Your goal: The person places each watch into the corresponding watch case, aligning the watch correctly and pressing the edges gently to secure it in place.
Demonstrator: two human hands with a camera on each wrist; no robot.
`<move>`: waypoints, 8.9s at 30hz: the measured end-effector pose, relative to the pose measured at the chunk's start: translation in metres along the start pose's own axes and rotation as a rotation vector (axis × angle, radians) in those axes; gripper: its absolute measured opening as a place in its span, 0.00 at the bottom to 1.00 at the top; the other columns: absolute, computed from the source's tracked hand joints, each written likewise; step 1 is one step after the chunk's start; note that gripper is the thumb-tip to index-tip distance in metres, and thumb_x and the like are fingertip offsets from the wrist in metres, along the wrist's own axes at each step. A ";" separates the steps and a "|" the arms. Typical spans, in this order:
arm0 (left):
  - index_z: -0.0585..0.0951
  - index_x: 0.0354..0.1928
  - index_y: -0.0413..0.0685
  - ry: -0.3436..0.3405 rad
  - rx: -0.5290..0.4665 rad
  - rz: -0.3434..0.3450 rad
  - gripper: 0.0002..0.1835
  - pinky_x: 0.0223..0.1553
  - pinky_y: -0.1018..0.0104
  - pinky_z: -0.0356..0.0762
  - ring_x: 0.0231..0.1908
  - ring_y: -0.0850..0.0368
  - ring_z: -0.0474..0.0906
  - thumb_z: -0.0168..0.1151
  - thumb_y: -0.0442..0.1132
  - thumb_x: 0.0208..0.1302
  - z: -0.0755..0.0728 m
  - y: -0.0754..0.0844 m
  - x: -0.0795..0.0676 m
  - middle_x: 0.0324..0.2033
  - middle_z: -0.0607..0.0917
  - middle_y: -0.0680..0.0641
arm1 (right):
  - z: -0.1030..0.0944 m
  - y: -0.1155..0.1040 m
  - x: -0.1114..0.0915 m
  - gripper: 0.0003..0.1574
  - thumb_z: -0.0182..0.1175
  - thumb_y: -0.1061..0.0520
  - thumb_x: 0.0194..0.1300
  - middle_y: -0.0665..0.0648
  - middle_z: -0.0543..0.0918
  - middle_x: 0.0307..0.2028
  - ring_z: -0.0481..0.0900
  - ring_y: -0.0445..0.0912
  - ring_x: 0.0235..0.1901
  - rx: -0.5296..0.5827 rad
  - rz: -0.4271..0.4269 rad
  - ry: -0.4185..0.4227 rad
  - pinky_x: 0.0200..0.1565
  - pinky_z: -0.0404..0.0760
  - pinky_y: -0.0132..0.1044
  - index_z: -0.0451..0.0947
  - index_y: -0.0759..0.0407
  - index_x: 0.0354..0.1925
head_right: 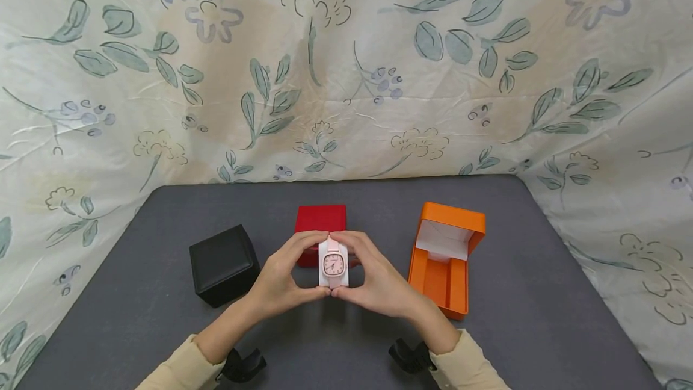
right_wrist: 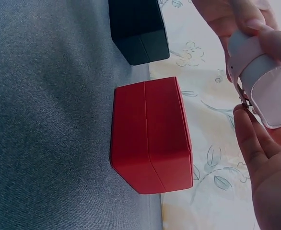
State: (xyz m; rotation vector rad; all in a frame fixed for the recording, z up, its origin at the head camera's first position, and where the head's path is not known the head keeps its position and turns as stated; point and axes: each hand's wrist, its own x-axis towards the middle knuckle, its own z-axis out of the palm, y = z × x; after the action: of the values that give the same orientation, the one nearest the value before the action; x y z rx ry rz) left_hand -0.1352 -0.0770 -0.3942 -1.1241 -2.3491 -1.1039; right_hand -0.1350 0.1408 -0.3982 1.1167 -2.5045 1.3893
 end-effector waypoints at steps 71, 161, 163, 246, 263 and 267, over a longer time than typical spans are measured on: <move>0.68 0.60 0.52 -0.131 0.091 -0.036 0.41 0.52 0.70 0.73 0.53 0.64 0.69 0.72 0.54 0.43 0.046 0.004 0.028 0.55 0.72 0.54 | -0.035 0.025 -0.052 0.54 0.71 0.48 0.48 0.45 0.67 0.58 0.72 0.41 0.49 -0.235 0.157 0.056 0.47 0.78 0.41 0.53 0.44 0.68; 0.71 0.58 0.60 -0.404 0.354 -0.092 0.37 0.52 0.71 0.68 0.49 0.63 0.69 0.67 0.63 0.45 0.163 0.020 0.090 0.52 0.75 0.59 | -0.084 0.072 -0.126 0.48 0.73 0.43 0.42 0.60 0.75 0.51 0.66 0.57 0.50 -0.578 0.388 0.113 0.39 0.66 0.59 0.67 0.59 0.58; 0.71 0.58 0.60 -0.411 0.371 -0.097 0.37 0.52 0.70 0.68 0.50 0.63 0.69 0.67 0.63 0.45 0.164 0.020 0.090 0.52 0.75 0.59 | -0.085 0.071 -0.125 0.48 0.73 0.42 0.42 0.60 0.75 0.51 0.66 0.57 0.50 -0.587 0.400 0.108 0.39 0.66 0.58 0.67 0.59 0.58; 0.75 0.57 0.54 -0.085 -0.076 -0.315 0.22 0.46 0.71 0.75 0.48 0.61 0.76 0.57 0.51 0.62 0.112 0.007 0.122 0.52 0.77 0.55 | -0.131 0.051 -0.113 0.31 0.52 0.54 0.67 0.68 0.73 0.52 0.76 0.61 0.44 -0.563 0.474 0.458 0.42 0.75 0.53 0.59 0.64 0.64; 0.71 0.62 0.57 -0.084 -0.178 -0.376 0.24 0.47 0.69 0.74 0.51 0.61 0.75 0.52 0.54 0.65 0.120 0.016 0.139 0.55 0.76 0.54 | -0.146 0.050 -0.094 0.33 0.43 0.46 0.71 0.72 0.68 0.55 0.77 0.65 0.42 -0.442 0.566 0.290 0.35 0.79 0.54 0.57 0.61 0.67; 0.71 0.62 0.57 -0.100 -0.168 -0.377 0.24 0.46 0.71 0.74 0.50 0.61 0.76 0.51 0.54 0.66 0.123 0.017 0.140 0.54 0.76 0.54 | -0.150 0.050 -0.094 0.36 0.43 0.43 0.70 0.72 0.66 0.57 0.77 0.65 0.44 -0.372 0.629 0.232 0.38 0.78 0.56 0.54 0.60 0.68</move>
State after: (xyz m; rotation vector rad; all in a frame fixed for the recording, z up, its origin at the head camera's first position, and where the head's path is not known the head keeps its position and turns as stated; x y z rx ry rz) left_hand -0.2065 0.0953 -0.3881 -0.8206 -2.6621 -1.4229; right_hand -0.1381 0.3236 -0.3808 0.0898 -2.8757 0.9814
